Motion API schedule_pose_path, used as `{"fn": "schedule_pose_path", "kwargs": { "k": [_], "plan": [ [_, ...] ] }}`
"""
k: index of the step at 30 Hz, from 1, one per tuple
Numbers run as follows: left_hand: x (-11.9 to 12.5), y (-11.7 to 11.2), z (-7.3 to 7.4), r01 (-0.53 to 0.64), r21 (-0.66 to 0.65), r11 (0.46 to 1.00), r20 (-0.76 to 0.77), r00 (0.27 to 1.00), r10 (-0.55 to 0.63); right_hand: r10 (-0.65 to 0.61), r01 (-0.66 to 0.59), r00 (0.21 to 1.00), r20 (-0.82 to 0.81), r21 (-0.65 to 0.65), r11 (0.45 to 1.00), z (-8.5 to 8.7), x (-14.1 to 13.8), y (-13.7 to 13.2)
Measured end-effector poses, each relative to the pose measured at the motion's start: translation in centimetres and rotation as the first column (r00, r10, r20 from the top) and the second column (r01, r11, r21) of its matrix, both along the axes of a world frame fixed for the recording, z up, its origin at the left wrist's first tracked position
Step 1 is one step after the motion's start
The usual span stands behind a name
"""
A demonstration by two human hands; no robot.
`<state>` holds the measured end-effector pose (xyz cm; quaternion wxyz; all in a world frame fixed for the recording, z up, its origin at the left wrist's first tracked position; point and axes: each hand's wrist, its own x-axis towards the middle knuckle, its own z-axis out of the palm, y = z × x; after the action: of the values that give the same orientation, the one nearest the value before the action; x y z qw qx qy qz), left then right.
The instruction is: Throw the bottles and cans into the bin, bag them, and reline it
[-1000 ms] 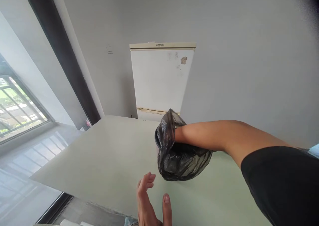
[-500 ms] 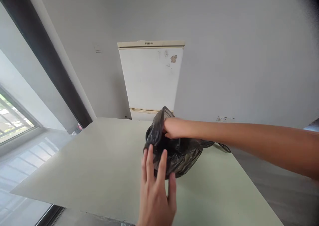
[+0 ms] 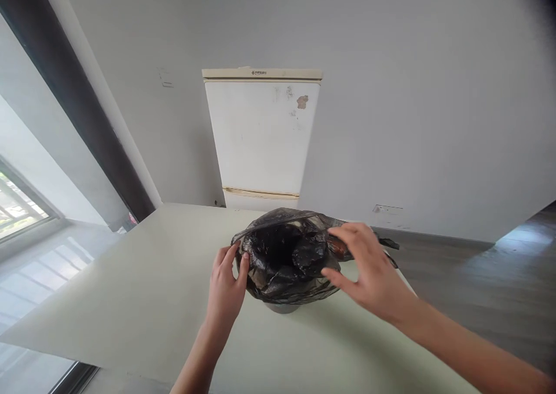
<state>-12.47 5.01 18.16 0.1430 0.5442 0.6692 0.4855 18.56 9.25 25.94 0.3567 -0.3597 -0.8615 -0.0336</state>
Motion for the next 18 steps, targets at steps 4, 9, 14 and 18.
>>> {"fn": "schedule_pose_path", "kwargs": {
  "k": [4, 9, 14, 18],
  "plan": [
    [-0.8, 1.4, -0.2, -0.015, 0.022, 1.0, -0.102, 0.995, 0.017, 0.104, -0.088, 0.99, 0.099, -0.156, 0.984, -1.1, -0.3, 0.7],
    [-2.0, 3.6, 0.0, 0.134, -0.035, 0.99, -0.122, 0.983, -0.137, -0.029, -0.024, 0.992, -0.124, -0.405, 0.914, -0.8, 1.2, 4.4],
    [-2.7, 5.4, -0.7, 0.055, -0.098, 0.994, -0.135, 0.988, -0.068, -0.432, 0.181, 0.819, -0.379, -0.544, 0.819, -2.7, 2.6, 9.2],
    [-2.5, 6.0, -2.2, 0.219, -0.158, 0.963, 0.022, 0.976, -0.218, -0.474, 0.1, 0.777, -0.415, -0.662, 0.742, -6.2, 2.8, 11.9]
  ]
}}
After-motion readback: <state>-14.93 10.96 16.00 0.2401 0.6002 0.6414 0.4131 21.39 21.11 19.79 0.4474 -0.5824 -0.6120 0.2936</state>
